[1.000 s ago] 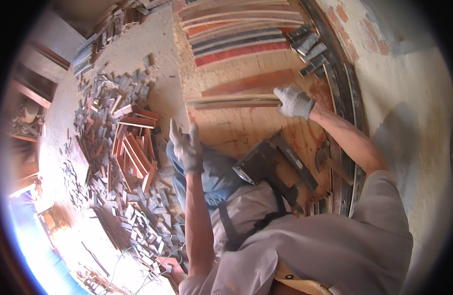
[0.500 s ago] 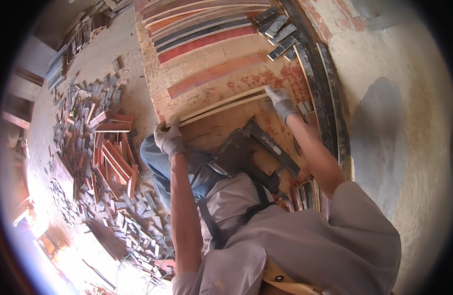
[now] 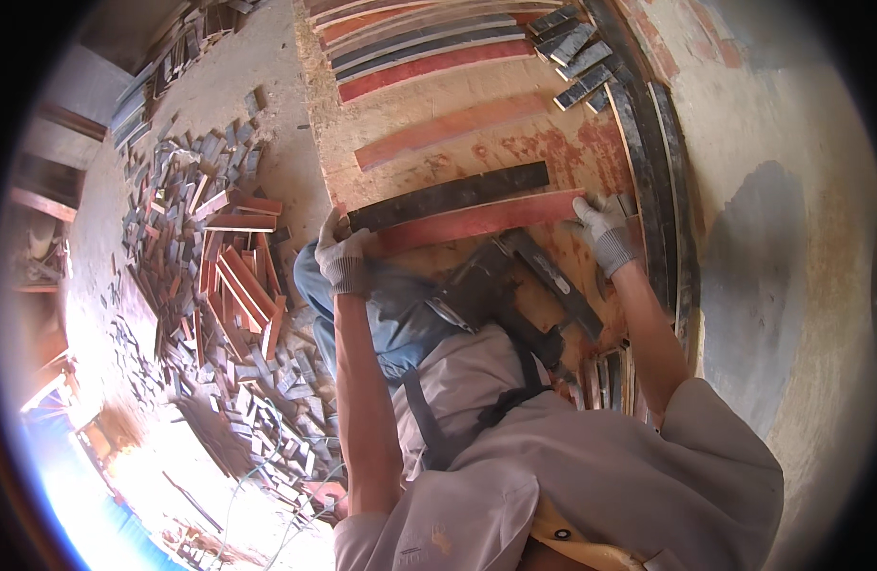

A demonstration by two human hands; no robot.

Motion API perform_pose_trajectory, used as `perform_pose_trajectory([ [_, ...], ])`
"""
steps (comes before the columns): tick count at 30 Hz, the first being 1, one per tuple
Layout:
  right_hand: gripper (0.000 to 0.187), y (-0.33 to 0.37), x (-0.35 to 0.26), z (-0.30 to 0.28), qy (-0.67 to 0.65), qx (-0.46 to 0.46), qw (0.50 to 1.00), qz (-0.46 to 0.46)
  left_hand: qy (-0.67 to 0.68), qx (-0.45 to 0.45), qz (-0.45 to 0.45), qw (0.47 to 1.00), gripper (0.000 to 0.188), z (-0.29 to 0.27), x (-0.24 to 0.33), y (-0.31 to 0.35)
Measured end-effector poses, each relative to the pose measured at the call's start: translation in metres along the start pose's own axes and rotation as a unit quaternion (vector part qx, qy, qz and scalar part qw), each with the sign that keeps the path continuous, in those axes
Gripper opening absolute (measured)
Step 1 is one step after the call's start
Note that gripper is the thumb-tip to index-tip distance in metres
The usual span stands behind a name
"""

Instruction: The person installs wooden flooring planks on a subfloor. They place each plank and secure it using a nail gun, working in a repetitive sequence.

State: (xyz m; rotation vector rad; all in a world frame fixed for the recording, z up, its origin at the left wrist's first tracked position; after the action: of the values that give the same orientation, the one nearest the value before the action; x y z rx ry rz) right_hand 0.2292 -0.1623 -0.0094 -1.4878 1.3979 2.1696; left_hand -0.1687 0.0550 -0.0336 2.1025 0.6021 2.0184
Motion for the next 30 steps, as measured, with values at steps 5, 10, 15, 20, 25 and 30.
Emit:
perform_pose_trajectory([
  [5, 0.023, 0.019, -0.011, -0.008, 0.014, 0.054, 0.997, -0.05, -0.13, -0.018, 0.047, 0.99, 0.042, -0.001, -0.009, -0.012],
  [10, 0.028, 0.014, -0.008, -0.003, -0.024, 0.07, 0.997, -0.03, -0.179, -0.02, 0.138, 0.974, 0.027, 0.006, -0.018, -0.013],
  [15, 0.033, 0.001, 0.012, 0.013, -0.036, 0.082, 0.996, -0.027, -0.168, -0.052, 0.142, 0.974, 0.029, 0.002, -0.013, -0.006],
  [20, 0.033, -0.003, 0.018, 0.028, -0.039, 0.114, 0.991, -0.055, -0.214, -0.066, 0.141, 0.964, 0.029, -0.004, -0.002, -0.005],
  [25, 0.037, -0.004, 0.018, 0.036, -0.053, 0.128, 0.988, -0.072, -0.103, -0.056, -0.004, 0.993, 0.023, -0.004, 0.001, -0.01],
  [30, 0.04, -0.008, 0.02, 0.04, -0.067, 0.15, 0.983, -0.084, -0.142, -0.028, 0.016, 0.989, 0.022, -0.004, -0.006, -0.008],
])
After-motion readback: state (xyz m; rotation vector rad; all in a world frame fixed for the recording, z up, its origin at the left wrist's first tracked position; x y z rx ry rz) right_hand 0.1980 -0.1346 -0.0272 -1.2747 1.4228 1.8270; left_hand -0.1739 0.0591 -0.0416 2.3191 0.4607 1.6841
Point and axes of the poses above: each hand's wrist, its own y-axis away from the middle knuckle, its own z-axis out of the palm, x = y × z, the point moved 1 cm from there along -y, towards the middle knuckle, and after that the axes turned 4 degrees about x, right-handed, at the moved point
